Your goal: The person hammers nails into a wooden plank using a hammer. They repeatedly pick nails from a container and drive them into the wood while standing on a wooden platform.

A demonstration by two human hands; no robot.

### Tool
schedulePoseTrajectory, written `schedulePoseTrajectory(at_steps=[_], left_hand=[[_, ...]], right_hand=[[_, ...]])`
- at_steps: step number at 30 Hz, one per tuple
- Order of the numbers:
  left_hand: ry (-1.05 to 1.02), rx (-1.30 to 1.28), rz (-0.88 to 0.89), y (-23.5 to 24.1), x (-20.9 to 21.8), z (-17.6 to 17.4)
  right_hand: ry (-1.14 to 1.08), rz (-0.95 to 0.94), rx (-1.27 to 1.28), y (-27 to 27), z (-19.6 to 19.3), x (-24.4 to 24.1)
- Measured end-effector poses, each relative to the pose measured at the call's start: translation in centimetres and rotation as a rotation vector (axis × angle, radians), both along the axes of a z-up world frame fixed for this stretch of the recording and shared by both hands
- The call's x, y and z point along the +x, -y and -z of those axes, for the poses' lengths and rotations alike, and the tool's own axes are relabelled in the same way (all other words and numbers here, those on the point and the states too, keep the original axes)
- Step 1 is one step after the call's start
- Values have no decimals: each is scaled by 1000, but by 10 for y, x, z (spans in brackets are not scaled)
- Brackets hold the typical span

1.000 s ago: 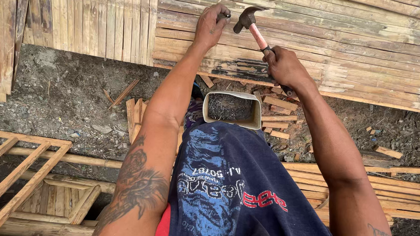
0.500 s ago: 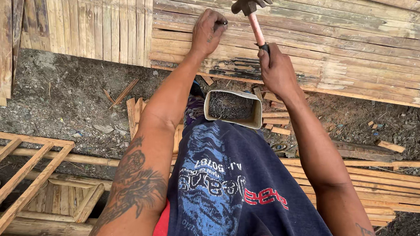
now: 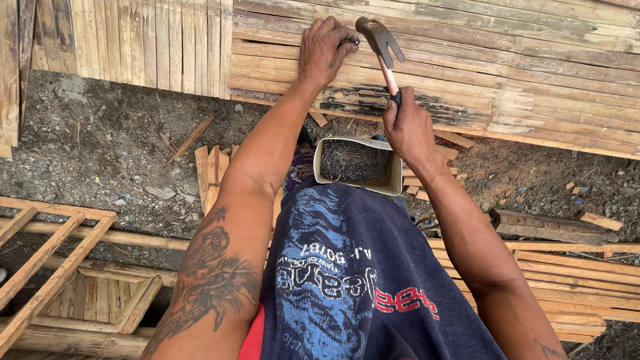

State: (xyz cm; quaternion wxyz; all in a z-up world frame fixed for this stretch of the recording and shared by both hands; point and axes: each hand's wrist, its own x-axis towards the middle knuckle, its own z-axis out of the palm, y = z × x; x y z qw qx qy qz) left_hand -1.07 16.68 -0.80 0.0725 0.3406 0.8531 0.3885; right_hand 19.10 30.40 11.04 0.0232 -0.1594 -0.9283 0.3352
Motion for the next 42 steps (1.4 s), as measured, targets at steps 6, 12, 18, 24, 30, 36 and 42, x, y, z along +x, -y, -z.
schedulePoseTrajectory(at_steps=[6, 12, 18, 24, 30, 36, 42], left_hand=[[22, -21, 5, -3, -1, 2], [124, 31, 54, 10, 3, 4], [177, 69, 17, 9, -18, 1], [166, 97, 43, 7, -16, -5], [210, 77, 26, 8, -15, 1], [223, 29, 45, 8, -14, 0], [256, 79, 25, 7, -22, 2]], right_hand=[[-28, 27, -45, 8, 0, -4], [240, 55, -108, 5, -9, 0], [-365, 46, -115, 2, -1, 10], [97, 92, -78, -3, 14, -12], [-578, 59, -99, 2, -8, 12], [159, 111, -177, 7, -5, -13], [-496, 60, -99, -8, 4, 1]])
